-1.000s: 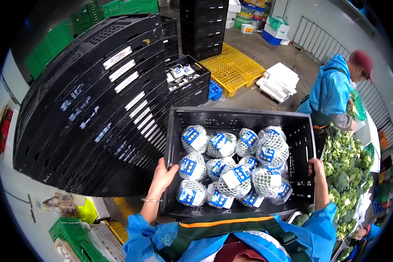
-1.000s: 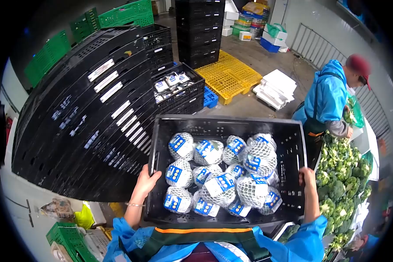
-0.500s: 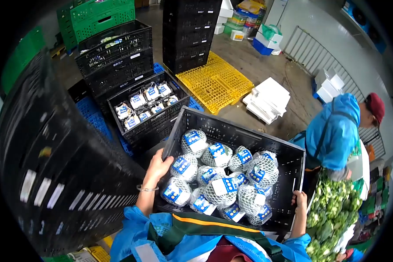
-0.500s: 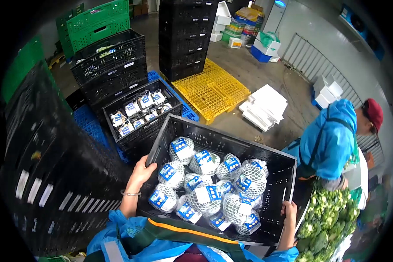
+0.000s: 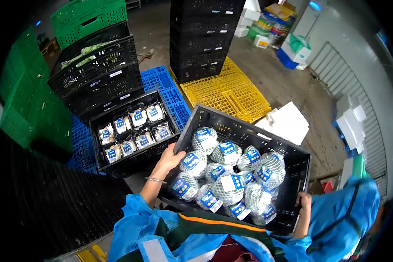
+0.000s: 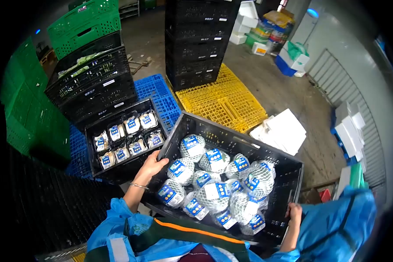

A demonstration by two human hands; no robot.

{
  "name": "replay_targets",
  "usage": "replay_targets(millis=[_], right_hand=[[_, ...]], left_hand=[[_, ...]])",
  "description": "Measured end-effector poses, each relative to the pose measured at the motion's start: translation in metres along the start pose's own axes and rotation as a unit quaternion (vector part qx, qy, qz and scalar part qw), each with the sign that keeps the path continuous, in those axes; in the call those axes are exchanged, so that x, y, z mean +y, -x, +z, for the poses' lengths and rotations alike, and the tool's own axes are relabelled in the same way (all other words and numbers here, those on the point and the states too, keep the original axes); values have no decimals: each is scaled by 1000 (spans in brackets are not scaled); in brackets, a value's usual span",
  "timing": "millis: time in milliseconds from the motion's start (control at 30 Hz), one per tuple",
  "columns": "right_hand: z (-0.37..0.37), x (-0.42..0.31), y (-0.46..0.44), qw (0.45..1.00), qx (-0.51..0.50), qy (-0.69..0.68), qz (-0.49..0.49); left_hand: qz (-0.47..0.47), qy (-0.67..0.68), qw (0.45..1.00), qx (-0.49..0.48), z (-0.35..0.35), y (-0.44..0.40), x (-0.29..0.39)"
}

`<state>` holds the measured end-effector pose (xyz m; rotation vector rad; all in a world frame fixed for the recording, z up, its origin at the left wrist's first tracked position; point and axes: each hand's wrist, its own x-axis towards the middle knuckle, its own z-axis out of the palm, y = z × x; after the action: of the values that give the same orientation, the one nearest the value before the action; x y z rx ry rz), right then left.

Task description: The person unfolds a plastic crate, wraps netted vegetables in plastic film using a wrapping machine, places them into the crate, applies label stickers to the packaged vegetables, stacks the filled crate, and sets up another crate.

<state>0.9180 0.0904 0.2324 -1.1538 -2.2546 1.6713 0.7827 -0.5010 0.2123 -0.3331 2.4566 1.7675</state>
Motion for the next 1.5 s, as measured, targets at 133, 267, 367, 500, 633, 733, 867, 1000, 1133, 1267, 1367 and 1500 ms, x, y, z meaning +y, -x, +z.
replay_targets(millis=[133,267,367,500,633,733,867,1000,1133,1267,1367,1500], right_hand=[[33,-98,-102,998,-51,33,28],[94,-171,-231,987,-126,101,16],[157,-177,-340,976,-147,154,40],[273,-229,-434,970,-146,164,104],[381,-240,-546,951,-216,145,164],[480,-245,-645,944,-246,159,154],[627,-248,-776,936,-306,136,108],[754,-267,-874,941,-302,141,65],[863,-269,-953,940,-314,131,-6],[961,-212,-1073,838,-141,404,-338],[977,-262,-1020,793,-79,528,-294],[986,-262,-1014,786,-14,548,-286]], left_hand=[[-87,46,995,2,29,-58,46],[-115,114,986,37,56,-147,40],[-91,100,987,84,73,-230,4],[-163,38,975,144,100,-330,-42],[-232,113,956,143,116,-422,-69],[-305,200,914,177,136,-502,-76],[-336,218,879,258,169,-623,-153],[-329,242,863,297,195,-722,-197],[-290,153,896,301,200,-812,-249],[-142,-221,885,385,210,-902,-293],[-191,-337,830,402,218,-930,-284],[-223,-320,839,379,212,-940,-277]])
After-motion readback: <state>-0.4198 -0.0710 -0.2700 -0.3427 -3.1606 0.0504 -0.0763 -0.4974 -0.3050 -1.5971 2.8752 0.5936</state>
